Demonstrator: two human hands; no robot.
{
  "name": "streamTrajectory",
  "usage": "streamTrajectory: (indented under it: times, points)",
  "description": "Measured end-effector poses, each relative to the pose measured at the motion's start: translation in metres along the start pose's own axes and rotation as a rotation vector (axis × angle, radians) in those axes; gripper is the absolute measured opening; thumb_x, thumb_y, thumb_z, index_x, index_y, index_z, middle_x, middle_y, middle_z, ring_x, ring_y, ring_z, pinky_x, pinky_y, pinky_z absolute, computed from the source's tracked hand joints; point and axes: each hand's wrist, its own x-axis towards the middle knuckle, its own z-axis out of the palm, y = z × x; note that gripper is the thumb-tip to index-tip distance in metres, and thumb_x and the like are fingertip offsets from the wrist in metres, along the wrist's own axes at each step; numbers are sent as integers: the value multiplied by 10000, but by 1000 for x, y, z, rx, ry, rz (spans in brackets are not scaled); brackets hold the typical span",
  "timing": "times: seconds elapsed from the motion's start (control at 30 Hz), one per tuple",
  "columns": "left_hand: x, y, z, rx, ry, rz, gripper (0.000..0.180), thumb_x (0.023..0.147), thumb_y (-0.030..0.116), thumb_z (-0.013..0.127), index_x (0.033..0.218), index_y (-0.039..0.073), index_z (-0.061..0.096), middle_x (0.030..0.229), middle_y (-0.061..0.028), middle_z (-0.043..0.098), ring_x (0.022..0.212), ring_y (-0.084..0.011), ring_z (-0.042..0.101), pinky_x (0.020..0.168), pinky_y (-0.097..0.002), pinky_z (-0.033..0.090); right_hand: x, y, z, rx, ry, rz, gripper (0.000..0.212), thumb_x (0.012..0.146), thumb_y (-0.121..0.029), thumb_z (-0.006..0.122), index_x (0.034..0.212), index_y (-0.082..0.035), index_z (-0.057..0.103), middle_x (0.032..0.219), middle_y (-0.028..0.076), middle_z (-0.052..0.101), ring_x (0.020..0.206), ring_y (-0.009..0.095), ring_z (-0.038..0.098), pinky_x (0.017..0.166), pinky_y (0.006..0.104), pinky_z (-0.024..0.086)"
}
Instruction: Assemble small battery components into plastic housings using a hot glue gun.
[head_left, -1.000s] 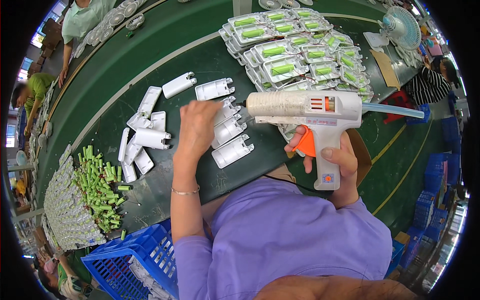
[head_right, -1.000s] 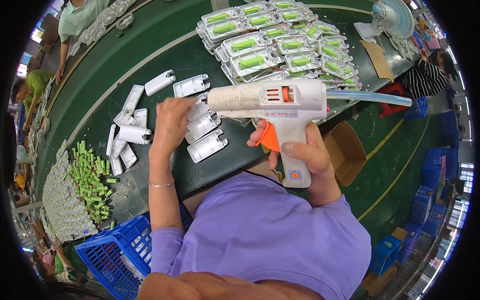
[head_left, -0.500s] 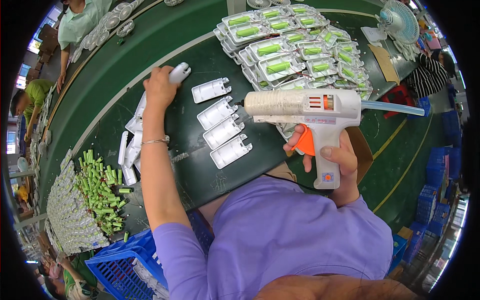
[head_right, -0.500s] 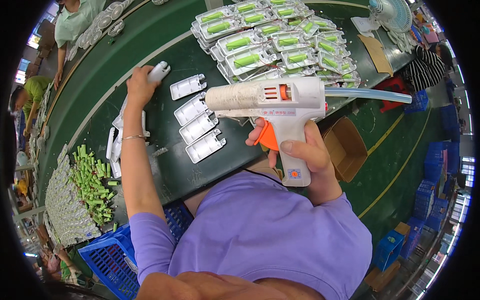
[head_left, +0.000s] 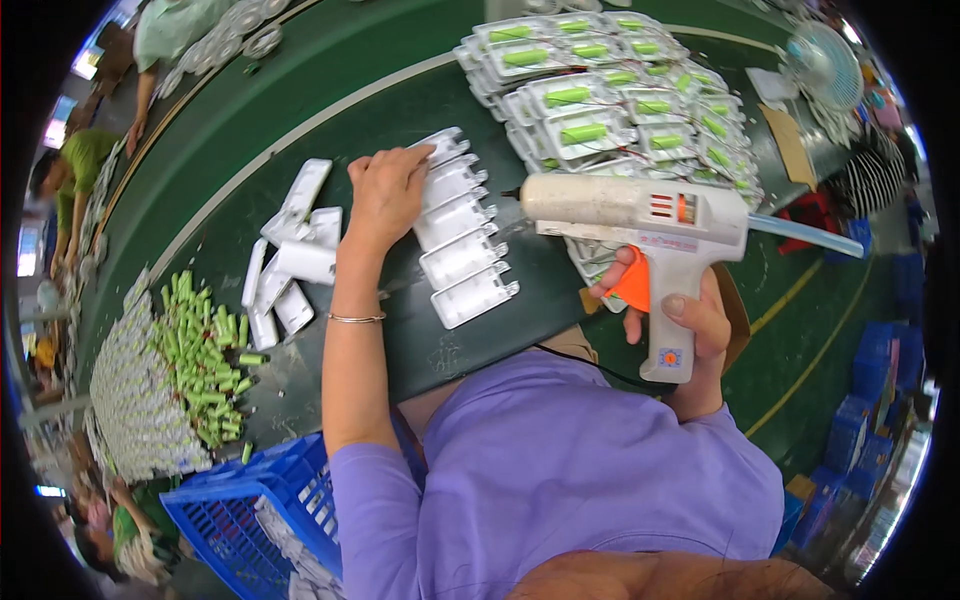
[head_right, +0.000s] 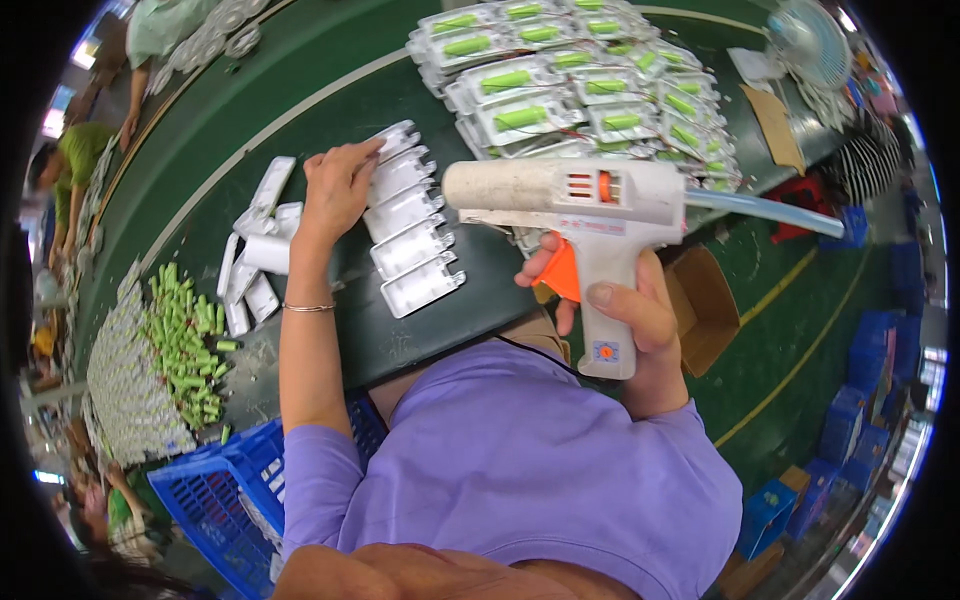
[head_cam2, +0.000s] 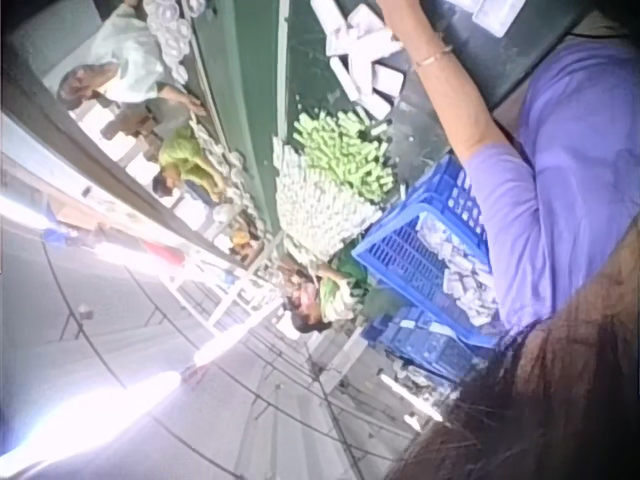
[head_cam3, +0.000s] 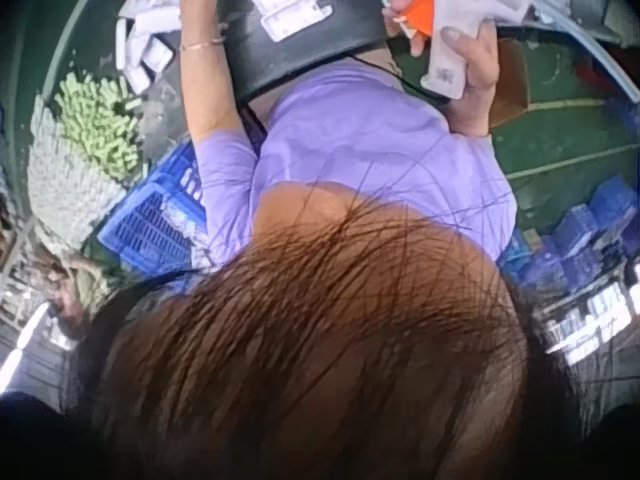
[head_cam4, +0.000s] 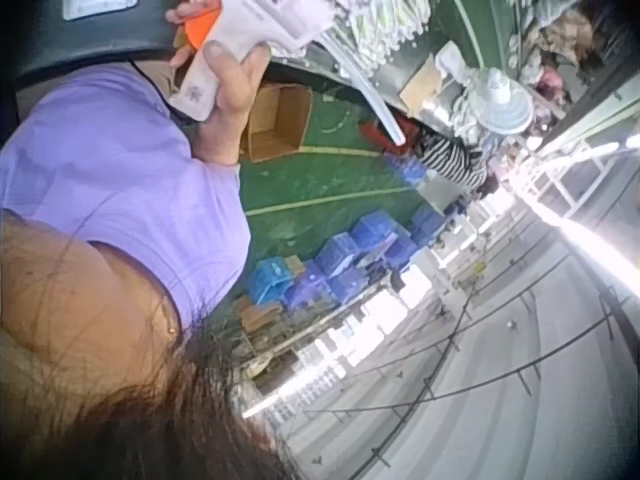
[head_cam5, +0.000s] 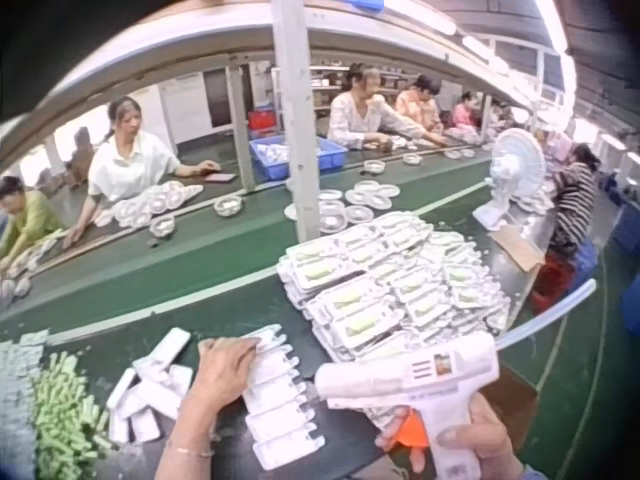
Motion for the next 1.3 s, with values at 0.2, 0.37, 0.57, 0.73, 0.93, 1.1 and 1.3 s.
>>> streamTrajectory:
  times: [0.2, 0.37, 0.57, 0.73, 0.93, 1.1, 1.3]
  points:
    - [-52, -28, -64, 22, 459, -296, 189, 859, 98, 607, 1029, 70, 686, 960, -169, 689, 828, -330, 674, 729, -383, 528, -6, 5, -1, 5, 19, -60, 718, 675, -273, 605, 1224, 159, 439, 971, 281, 603, 722, 314, 671, 534, 252, 544]
    - [-102, -21, -96, 259, 333, -823, 338, 816, 371, 709, 963, 71, 659, 741, -99, 678, 706, -290, 666, 647, -406, 506, 0, 6, 8, 18, 67, -50, 728, 691, -264, 595, 1255, 158, 415, 983, 282, 603, 752, 311, 674, 612, 281, 564]
    - [-96, -11, -60, 369, 257, -709, 703, 720, 422, 792, 1246, 52, 510, 1214, -215, 496, 972, -405, 596, 806, -475, 509, 1, 3, 9, -31, -103, 34, 712, 663, -289, 600, 1239, 110, 474, 1025, 210, 621, 920, 333, 666, 524, 271, 541]
    - [-85, -44, -50, -11, 446, -681, 599, 746, 213, 784, 1221, -12, 497, 1119, -185, 517, 864, -305, 623, 650, -381, 561, 0, 2, 7, -31, -77, 13, 706, 661, -288, 600, 1222, 123, 478, 1007, 221, 631, 915, 334, 667, 525, 270, 544]
    - [-101, -6, -58, -679, 582, -658, 410, 822, -5, 690, 1206, -42, 553, 1000, -75, 507, 808, -135, 597, 647, -255, 567, -1, 0, 3, -22, -47, -3, 701, 662, -287, 599, 1211, 134, 479, 1000, 226, 636, 918, 341, 667, 527, 274, 549]
    - [-134, 30, -62, -512, 360, -475, 231, 763, -38, 701, 983, 17, 655, 965, -61, 537, 868, -159, 563, 757, -270, 491, 4, 0, 2, -23, -60, 13, 690, 661, -272, 604, 1206, 135, 484, 1000, 229, 635, 917, 348, 664, 540, 280, 554]
    - [-156, 37, -76, -330, 108, -370, 249, 762, 7, 683, 1005, 61, 679, 1017, -117, 616, 992, -263, 594, 872, -343, 470, 6, 2, 1, 9, -97, 6, 685, 663, -263, 604, 1205, 138, 483, 998, 231, 632, 927, 345, 659, 561, 287, 560]
